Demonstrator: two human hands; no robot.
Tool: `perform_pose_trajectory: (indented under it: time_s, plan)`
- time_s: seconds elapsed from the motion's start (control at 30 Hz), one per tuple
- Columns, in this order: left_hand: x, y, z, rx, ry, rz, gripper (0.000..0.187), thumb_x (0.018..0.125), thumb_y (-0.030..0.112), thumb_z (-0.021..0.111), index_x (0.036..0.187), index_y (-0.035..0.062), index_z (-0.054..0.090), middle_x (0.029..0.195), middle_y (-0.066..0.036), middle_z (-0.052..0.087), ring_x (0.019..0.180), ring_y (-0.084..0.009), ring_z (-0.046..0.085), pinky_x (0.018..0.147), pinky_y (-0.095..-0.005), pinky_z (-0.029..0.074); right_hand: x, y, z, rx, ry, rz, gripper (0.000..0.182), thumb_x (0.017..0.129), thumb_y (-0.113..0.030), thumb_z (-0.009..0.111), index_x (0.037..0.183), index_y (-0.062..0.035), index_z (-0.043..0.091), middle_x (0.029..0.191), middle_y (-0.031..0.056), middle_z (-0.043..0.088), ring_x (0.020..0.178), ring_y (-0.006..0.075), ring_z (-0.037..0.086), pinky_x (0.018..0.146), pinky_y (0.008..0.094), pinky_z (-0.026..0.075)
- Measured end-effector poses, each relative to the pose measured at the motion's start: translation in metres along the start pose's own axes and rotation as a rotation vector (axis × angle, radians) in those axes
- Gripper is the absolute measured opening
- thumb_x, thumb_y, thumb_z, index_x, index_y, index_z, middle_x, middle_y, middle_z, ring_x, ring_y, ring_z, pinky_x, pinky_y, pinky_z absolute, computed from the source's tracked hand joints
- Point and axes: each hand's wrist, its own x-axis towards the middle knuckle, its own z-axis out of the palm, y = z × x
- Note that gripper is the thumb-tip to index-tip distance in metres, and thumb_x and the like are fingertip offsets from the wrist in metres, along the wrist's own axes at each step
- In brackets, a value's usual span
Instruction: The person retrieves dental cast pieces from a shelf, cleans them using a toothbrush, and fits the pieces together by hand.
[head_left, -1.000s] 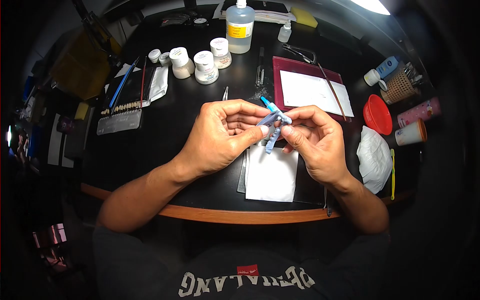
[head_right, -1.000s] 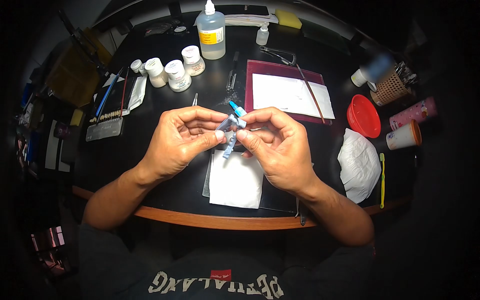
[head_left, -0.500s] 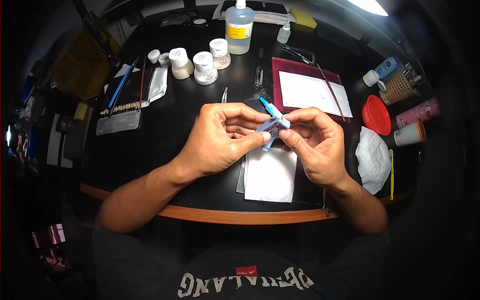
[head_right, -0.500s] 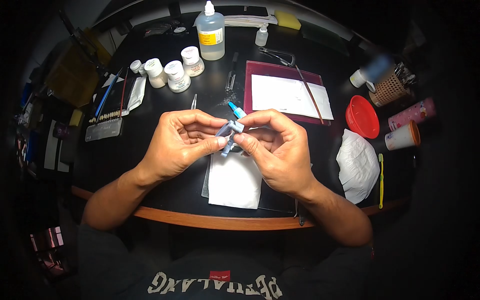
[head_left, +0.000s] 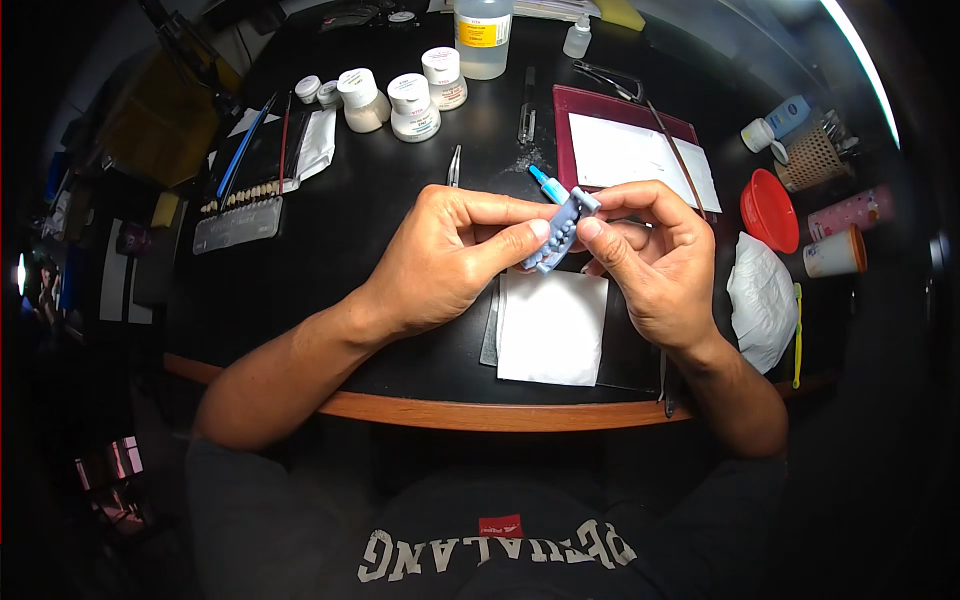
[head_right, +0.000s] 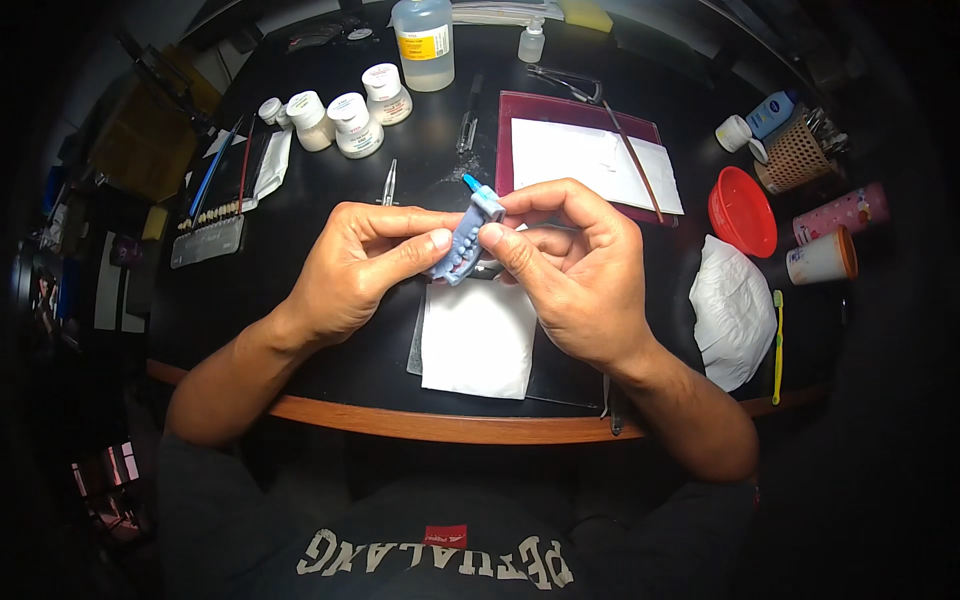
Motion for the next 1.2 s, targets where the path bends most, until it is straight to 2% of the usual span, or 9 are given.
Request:
perform_pose_trajectory:
  time_s: [0.17,0.5,0.67,0.8,0.9,1.03,1.07,1.2]
  plan:
    - [0.0013,-0.0032,-0.0040,-0.032,-0.033,0.000,0.028,0.099,0.006,0.067,0.124,-0.0057,0.070,0.112,-0.015,0.075,0.101,-0.0146,0.070,0.090,-0.0280,0.056,0.0004,-0.0008,-0.0016,-0.022,-0.014,0.000,0.022,0.096,0.000,0.071,0.115,0.0063,0.062,0.102,0.0098,0.068,0.089,0.0124,0.074,0.070,0.0206,0.059]
    - [0.0016,-0.0042,-0.0032,-0.112,-0.011,-0.006,0.031,0.092,-0.001,0.075,0.122,-0.0048,0.070,0.111,-0.016,0.075,0.101,-0.0170,0.072,0.093,-0.0298,0.059,-0.0011,0.0010,-0.0008,0.010,-0.036,-0.035,0.020,0.096,0.002,0.069,0.114,0.0072,0.063,0.105,0.0119,0.069,0.092,0.0154,0.074,0.074,0.0221,0.061]
    - [0.0030,-0.0063,-0.0033,-0.114,0.012,0.049,0.035,0.084,0.000,0.083,0.118,-0.0040,0.072,0.104,-0.015,0.077,0.095,-0.0155,0.074,0.090,-0.0282,0.061,-0.0014,0.0025,0.0005,0.065,-0.048,-0.056,0.020,0.095,0.006,0.068,0.114,0.0079,0.062,0.108,0.0133,0.067,0.098,0.0185,0.073,0.086,0.0267,0.063]
    - [0.0028,-0.0071,-0.0025,-0.050,0.039,0.105,0.037,0.082,0.000,0.085,0.117,-0.0037,0.073,0.102,-0.014,0.077,0.093,-0.0156,0.075,0.088,-0.0279,0.062,-0.0017,0.0060,-0.0009,0.086,-0.060,-0.076,0.020,0.094,0.008,0.068,0.113,0.0082,0.062,0.110,0.0132,0.066,0.102,0.0194,0.072,0.091,0.0288,0.063]
    - [0.0011,-0.0050,-0.0009,-0.004,0.049,0.099,0.036,0.082,-0.002,0.085,0.116,-0.0041,0.073,0.102,-0.014,0.076,0.094,-0.0163,0.075,0.088,-0.0279,0.063,-0.0020,0.0056,-0.0011,0.062,-0.072,-0.094,0.019,0.094,0.008,0.068,0.113,0.0082,0.062,0.109,0.0126,0.066,0.104,0.0192,0.072,0.092,0.0287,0.062]
    - [0.0006,-0.0049,0.0000,-0.034,0.045,0.093,0.034,0.082,-0.006,0.083,0.115,-0.0057,0.072,0.104,-0.014,0.074,0.096,-0.0180,0.074,0.089,-0.0288,0.062,0.0000,0.0018,-0.0017,-0.135,-0.090,-0.216,0.019,0.094,0.006,0.070,0.112,0.0062,0.065,0.107,0.0122,0.068,0.097,0.0149,0.071,0.079,0.0238,0.063]
    - [0.0005,-0.0049,0.0003,-0.033,0.049,0.101,0.034,0.082,-0.006,0.083,0.115,-0.0059,0.072,0.103,-0.014,0.075,0.096,-0.0181,0.074,0.089,-0.0290,0.062,-0.0002,0.0042,-0.0012,-0.101,-0.081,-0.222,0.019,0.093,0.005,0.071,0.112,0.0056,0.066,0.106,0.0122,0.069,0.094,0.0137,0.071,0.074,0.0222,0.062]
    - [-0.0010,-0.0040,0.0010,-0.010,0.062,0.137,0.034,0.082,-0.006,0.083,0.114,-0.0051,0.073,0.102,-0.014,0.075,0.096,-0.0177,0.074,0.087,-0.0287,0.062,-0.0033,0.0031,-0.0001,-0.039,-0.072,-0.162,0.019,0.093,0.006,0.071,0.111,0.0063,0.066,0.108,0.0129,0.068,0.098,0.0153,0.072,0.077,0.0234,0.063]
